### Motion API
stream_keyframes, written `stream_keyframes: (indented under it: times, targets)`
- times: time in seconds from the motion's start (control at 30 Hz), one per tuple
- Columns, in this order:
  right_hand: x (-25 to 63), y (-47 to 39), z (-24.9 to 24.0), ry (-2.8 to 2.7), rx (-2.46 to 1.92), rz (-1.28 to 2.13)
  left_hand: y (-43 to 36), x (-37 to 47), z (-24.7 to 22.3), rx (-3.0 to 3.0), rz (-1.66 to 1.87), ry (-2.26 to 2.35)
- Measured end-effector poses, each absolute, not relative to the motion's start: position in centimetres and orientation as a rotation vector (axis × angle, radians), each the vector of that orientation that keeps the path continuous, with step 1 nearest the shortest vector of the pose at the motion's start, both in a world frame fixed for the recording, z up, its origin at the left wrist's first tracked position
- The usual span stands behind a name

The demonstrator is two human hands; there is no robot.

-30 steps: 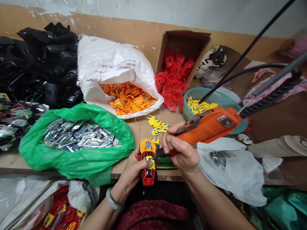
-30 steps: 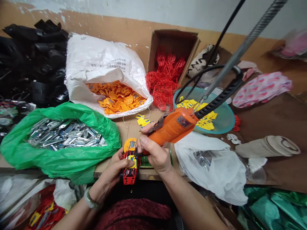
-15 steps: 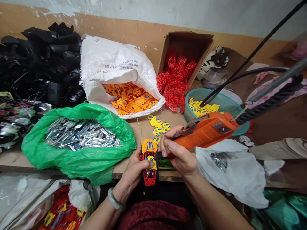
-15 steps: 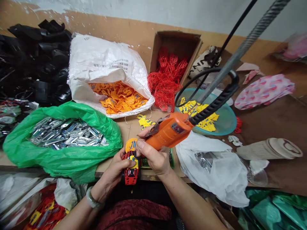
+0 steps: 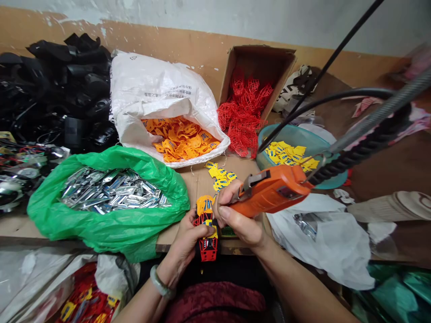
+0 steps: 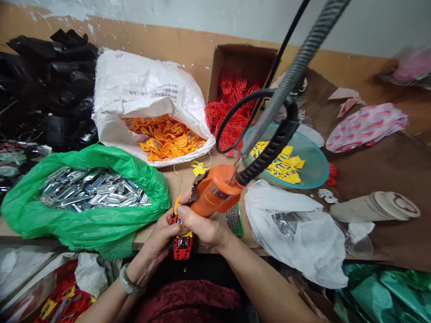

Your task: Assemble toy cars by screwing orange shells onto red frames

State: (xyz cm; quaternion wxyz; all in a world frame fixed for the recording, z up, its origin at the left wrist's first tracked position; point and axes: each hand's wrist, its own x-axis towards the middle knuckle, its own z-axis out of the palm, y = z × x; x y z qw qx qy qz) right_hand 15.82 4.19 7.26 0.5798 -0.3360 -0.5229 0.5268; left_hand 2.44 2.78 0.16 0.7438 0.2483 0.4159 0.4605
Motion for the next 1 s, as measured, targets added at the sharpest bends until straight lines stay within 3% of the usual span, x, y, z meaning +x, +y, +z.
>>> stream_keyframes:
  times: [0.2, 0.43, 1.0]
  targets:
    - [16.7, 4.5, 7.2, -1.107, -0.708, 1.225, 2.6, 2.4, 0.3, 0.534, 1.010, 0.955]
    - [21.0, 5.6, 6.3, -0.986, -0.919, 0.873, 2.5, 2.3, 0.2, 0.476, 0.979, 0.988]
    - [22.3, 6.2, 3.1, -0.994, -0.940, 0.894, 2.6, 2.4, 0.4, 0.482, 0.950, 1.023]
